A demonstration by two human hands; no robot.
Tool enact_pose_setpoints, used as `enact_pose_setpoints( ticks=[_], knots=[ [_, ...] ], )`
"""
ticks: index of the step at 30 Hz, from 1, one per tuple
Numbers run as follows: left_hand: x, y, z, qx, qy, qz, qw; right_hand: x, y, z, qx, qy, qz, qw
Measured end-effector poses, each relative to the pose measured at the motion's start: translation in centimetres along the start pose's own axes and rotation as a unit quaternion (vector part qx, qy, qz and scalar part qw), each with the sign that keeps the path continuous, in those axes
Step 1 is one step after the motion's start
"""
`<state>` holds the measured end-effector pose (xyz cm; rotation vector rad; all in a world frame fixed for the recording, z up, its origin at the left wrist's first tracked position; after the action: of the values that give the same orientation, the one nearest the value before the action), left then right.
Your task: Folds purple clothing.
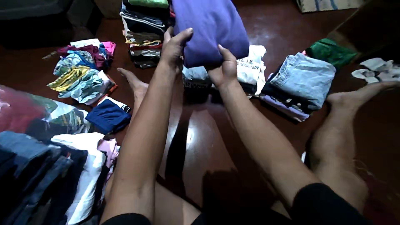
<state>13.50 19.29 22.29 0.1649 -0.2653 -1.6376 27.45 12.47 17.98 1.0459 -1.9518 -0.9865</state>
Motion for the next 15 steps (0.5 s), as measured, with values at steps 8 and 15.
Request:
enact_pose_setpoints(
  ticks=[8,15],
  knots=[
    [-10.2,-2.8,-16.7,-0.217,-0.094,0.037,0.971,-9.5,-13.9,10.2,0.101,0.123,0.222,0.962],
    [-11.6,-1.6,-14.8,-0.235,0.004,0.025,0.972,-9.8,-12.7,8.9,0.099,0.083,0.176,0.976]
  ],
)
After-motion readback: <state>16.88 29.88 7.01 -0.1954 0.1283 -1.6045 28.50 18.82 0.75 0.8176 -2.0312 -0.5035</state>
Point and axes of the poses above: each hand's wrist, its own x-axis away from the middle knuckle, its own y-axis out of the palm, z = x × y, the point moved 8 cm from there along -x, towards the middle knuckle, and after that the axes turned 12 degrees about z, right-handed, at the moved point
